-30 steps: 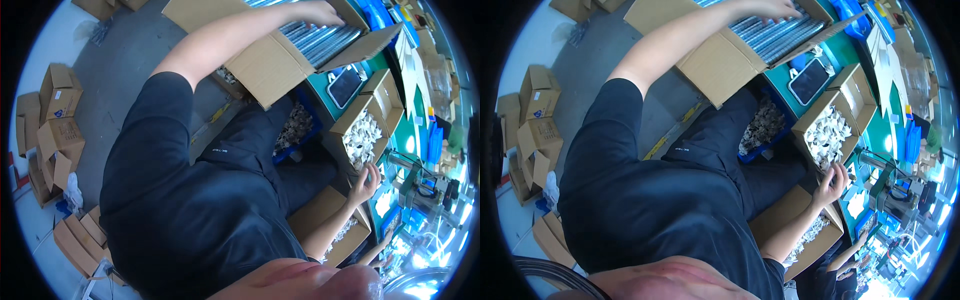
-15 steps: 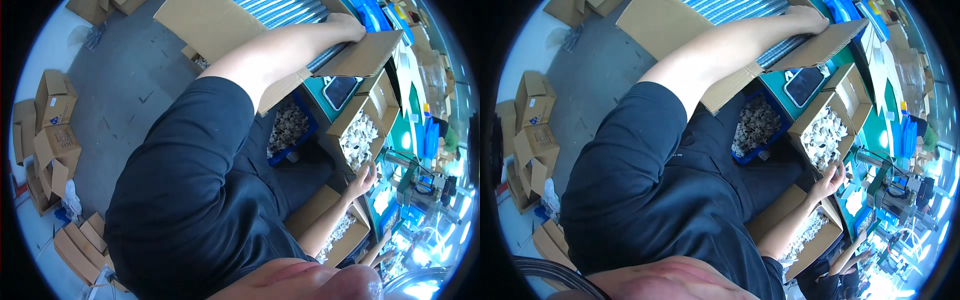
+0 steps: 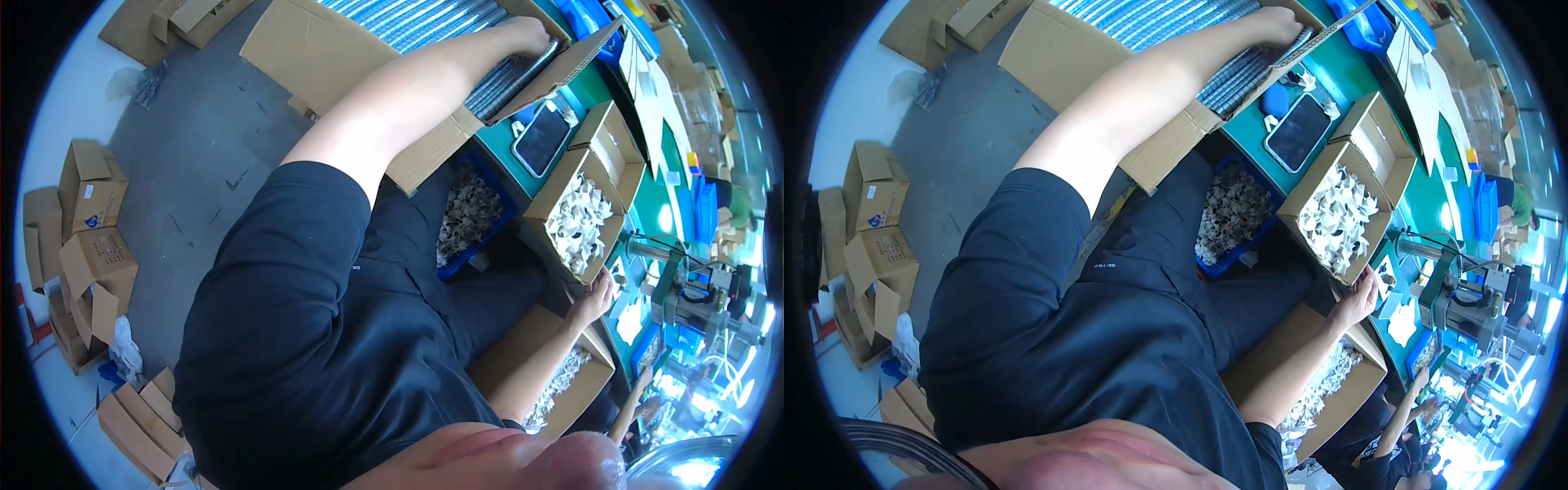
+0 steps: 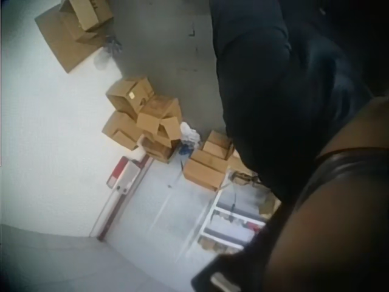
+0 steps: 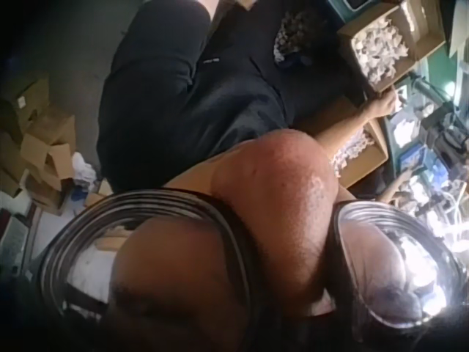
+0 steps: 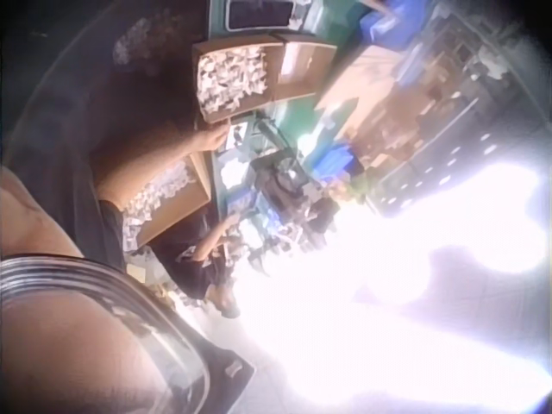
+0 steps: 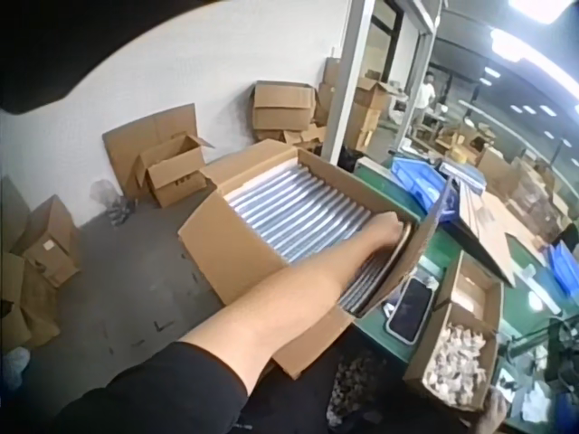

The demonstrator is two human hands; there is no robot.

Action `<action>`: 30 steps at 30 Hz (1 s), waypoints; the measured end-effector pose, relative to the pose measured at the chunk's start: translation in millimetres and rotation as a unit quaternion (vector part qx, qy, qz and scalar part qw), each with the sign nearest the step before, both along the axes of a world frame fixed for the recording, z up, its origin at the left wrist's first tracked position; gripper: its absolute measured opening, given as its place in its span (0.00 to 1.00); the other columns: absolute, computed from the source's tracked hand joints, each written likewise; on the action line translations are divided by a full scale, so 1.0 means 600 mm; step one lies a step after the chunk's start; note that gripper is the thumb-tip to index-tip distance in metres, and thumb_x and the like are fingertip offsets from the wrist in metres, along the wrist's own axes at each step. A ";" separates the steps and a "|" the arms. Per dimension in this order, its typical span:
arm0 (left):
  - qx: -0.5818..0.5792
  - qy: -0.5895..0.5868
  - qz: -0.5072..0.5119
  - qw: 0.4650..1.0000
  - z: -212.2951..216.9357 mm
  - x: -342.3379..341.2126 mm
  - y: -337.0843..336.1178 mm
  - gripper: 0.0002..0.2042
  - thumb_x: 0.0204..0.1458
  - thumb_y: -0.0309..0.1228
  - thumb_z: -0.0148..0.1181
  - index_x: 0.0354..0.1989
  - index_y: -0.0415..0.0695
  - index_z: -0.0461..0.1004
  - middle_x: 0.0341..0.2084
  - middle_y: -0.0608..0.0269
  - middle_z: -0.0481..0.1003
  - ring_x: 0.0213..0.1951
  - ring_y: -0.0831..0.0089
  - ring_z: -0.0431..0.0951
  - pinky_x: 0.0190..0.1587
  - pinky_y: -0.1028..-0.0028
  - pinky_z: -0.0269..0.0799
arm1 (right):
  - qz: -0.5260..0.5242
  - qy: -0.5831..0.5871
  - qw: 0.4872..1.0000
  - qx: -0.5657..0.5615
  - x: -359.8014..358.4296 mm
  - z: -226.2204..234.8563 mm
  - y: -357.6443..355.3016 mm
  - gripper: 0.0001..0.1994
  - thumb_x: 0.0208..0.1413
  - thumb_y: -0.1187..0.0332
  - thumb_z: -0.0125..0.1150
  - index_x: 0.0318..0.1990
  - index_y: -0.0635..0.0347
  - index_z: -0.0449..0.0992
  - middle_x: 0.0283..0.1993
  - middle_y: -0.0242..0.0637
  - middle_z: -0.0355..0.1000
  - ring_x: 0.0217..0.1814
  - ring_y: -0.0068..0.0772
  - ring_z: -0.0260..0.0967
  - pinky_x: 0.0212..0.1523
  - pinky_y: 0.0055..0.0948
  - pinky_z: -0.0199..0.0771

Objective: The person retrieves components from boxes, presses parts using a benchtop machine, and fits them onto metal cylinders taken from a cardboard box.

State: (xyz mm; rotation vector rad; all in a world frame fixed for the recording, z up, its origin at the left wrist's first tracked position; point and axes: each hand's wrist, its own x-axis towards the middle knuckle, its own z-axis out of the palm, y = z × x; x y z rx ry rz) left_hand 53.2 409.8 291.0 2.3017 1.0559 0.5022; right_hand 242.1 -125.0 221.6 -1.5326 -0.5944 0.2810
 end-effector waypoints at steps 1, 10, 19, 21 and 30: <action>-0.073 -0.014 -0.010 0.997 0.003 -0.007 0.012 0.33 0.65 0.56 0.46 0.65 0.39 0.70 0.63 0.47 0.72 0.64 0.56 0.74 0.65 0.57 0.68 | 0.003 0.002 1.000 0.002 0.004 -0.003 -0.003 0.16 0.73 0.64 0.50 0.51 0.71 0.77 0.47 0.43 0.80 0.48 0.30 0.78 0.51 0.28 0.78; 0.034 -0.052 0.108 0.992 0.015 -0.027 -0.088 0.39 0.65 0.64 0.39 0.65 0.37 0.68 0.62 0.40 0.71 0.63 0.51 0.74 0.64 0.51 0.66 | -0.042 0.016 0.999 -0.025 0.001 -0.016 -0.002 0.12 0.71 0.68 0.56 0.49 0.68 0.79 0.44 0.39 0.81 0.43 0.24 0.78 0.45 0.22 0.77; -0.007 -0.032 0.063 0.998 0.013 -0.031 -0.077 0.39 0.63 0.62 0.44 0.70 0.40 0.64 0.69 0.42 0.63 0.68 0.52 0.69 0.66 0.57 0.66 | -0.056 -0.017 0.998 -0.022 -0.001 -0.019 0.003 0.13 0.70 0.65 0.58 0.51 0.66 0.79 0.43 0.34 0.80 0.38 0.19 0.76 0.34 0.17 0.72; -0.002 -0.037 0.058 0.998 0.000 -0.022 -0.070 0.39 0.63 0.61 0.44 0.70 0.40 0.64 0.69 0.42 0.64 0.68 0.52 0.68 0.67 0.56 0.65 | -0.046 -0.005 0.998 -0.044 0.003 -0.018 -0.003 0.12 0.71 0.67 0.56 0.51 0.67 0.78 0.45 0.37 0.80 0.42 0.23 0.77 0.42 0.22 0.76; 0.108 -0.095 0.039 0.989 -0.014 -0.030 -0.029 0.27 0.65 0.53 0.47 0.43 0.37 0.79 0.38 0.45 0.81 0.45 0.49 0.83 0.49 0.57 0.79 | -0.032 0.005 0.999 -0.038 -0.012 -0.016 -0.001 0.12 0.70 0.66 0.56 0.52 0.65 0.77 0.46 0.35 0.79 0.41 0.23 0.77 0.38 0.21 0.77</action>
